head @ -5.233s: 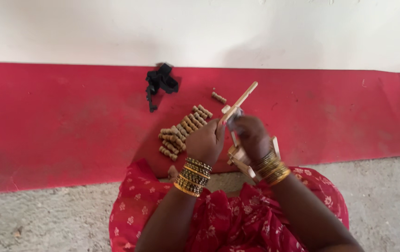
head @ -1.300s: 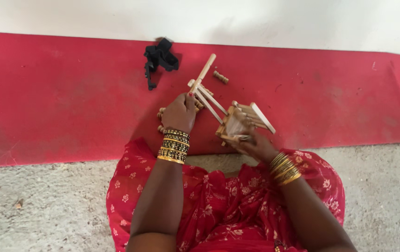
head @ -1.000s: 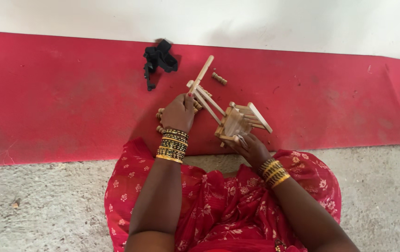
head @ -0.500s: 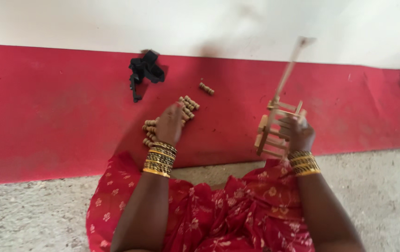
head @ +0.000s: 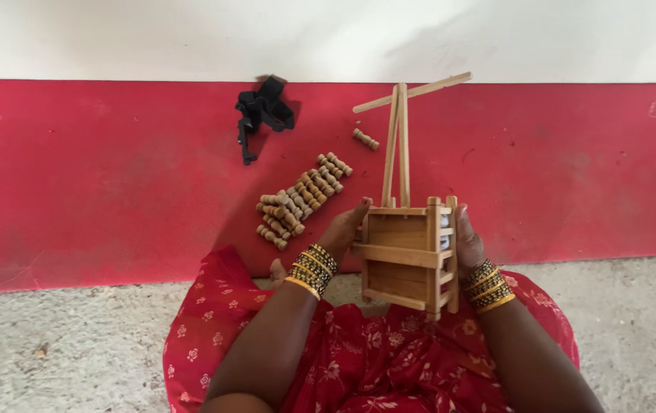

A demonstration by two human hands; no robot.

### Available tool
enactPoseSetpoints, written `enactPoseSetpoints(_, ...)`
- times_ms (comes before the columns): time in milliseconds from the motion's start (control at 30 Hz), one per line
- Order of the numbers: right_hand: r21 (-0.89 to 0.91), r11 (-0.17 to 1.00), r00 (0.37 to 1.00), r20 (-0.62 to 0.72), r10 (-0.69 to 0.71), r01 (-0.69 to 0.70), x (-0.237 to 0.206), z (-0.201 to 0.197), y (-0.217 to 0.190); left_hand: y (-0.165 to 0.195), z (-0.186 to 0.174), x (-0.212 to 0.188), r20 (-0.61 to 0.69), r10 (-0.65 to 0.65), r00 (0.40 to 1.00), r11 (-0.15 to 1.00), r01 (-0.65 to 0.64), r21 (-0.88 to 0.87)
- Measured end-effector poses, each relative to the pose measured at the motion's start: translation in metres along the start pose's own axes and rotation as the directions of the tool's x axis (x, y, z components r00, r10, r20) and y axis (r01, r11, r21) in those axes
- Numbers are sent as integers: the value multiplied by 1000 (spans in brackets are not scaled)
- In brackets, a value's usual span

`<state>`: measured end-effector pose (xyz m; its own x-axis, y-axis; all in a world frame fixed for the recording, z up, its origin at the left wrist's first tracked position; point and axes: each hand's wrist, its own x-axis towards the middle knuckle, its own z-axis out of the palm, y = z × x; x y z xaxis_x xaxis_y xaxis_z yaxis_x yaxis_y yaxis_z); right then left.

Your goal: The person sits on the floor and wipes small wooden spool-shaped toy pieces one at a time with a cloth, placing each cleaned piece in a pile. They also briefly wipe the wooden toy cart frame and a long wooden rod before continuing with the small pieces.

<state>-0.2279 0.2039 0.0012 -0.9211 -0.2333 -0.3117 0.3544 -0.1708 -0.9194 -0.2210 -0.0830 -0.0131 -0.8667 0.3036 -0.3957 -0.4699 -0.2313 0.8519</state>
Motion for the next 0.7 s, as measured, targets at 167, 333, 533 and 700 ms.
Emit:
enactPoseSetpoints(167, -47, 998, 984, -167, -57, 49, 6, 1, 7, 10, 17, -7, 83, 140, 987, 973, -121, -198)
enactPoseSetpoints(333, -228, 969, 846, -532, -45, -92, 13, -5, 3, 12, 25, -10, 87, 251, 964, 932, -216, -292)
enactPoseSetpoints(533, -378, 853, 544, -658, -521, 360, -1, -8, -39, 18, 31, -19, -18, 422, 907, 897, -420, -136)
enactPoseSetpoints(700, -929, -73, 195, 153, -969, 364, -13, 49, -29, 5, 25, -15, -135, 641, 755, 699, -502, 510)
